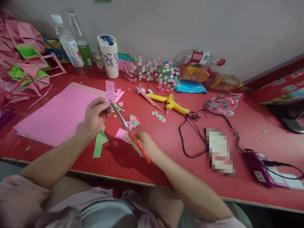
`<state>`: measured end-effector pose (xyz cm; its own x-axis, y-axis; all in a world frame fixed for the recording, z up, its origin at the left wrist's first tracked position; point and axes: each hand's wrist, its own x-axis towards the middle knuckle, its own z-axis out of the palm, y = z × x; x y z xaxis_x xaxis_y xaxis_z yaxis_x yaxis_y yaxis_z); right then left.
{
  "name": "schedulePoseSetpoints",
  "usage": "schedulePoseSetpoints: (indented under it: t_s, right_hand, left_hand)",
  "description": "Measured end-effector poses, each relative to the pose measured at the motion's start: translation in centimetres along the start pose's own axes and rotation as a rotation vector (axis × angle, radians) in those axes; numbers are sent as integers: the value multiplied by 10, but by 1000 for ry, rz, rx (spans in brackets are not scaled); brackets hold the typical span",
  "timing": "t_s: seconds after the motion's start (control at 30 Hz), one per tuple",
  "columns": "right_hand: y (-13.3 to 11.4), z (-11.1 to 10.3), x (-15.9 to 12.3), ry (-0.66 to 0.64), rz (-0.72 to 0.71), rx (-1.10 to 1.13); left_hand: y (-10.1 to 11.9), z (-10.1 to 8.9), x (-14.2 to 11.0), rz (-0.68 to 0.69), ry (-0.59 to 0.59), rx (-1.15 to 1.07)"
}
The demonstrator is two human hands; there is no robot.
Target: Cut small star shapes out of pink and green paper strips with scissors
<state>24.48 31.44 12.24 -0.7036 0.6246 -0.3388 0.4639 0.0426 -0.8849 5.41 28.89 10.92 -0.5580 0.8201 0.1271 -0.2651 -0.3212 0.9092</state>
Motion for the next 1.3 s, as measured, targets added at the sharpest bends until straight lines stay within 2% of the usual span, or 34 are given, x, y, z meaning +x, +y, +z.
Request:
schedulePoseSetpoints:
  t_s: [0.23,0.4,0.67,0.87,1.1,1.3]
  right_hand:
    - [4,0,3,3,11,12]
    - [6,1,3,31,-31,10]
    - [8,-1,5,34,-52,-2]
    - [8,-4,4,4,-71,-35]
    - [7,-2,4,37,-72,-42]
    - [8,-4,4,21,-89,-73]
  left_hand:
    - [0,-2,2,-28,2,-61]
    - [-2,-1,2,-57,-83,-45]
    - [-1,-5,6,32,-13,-38]
    - [1,-3,4,65,-9,17]
    - [-2,-3,3,-5,-73,-20]
    - [-1,-3,4,19,-53,-47]
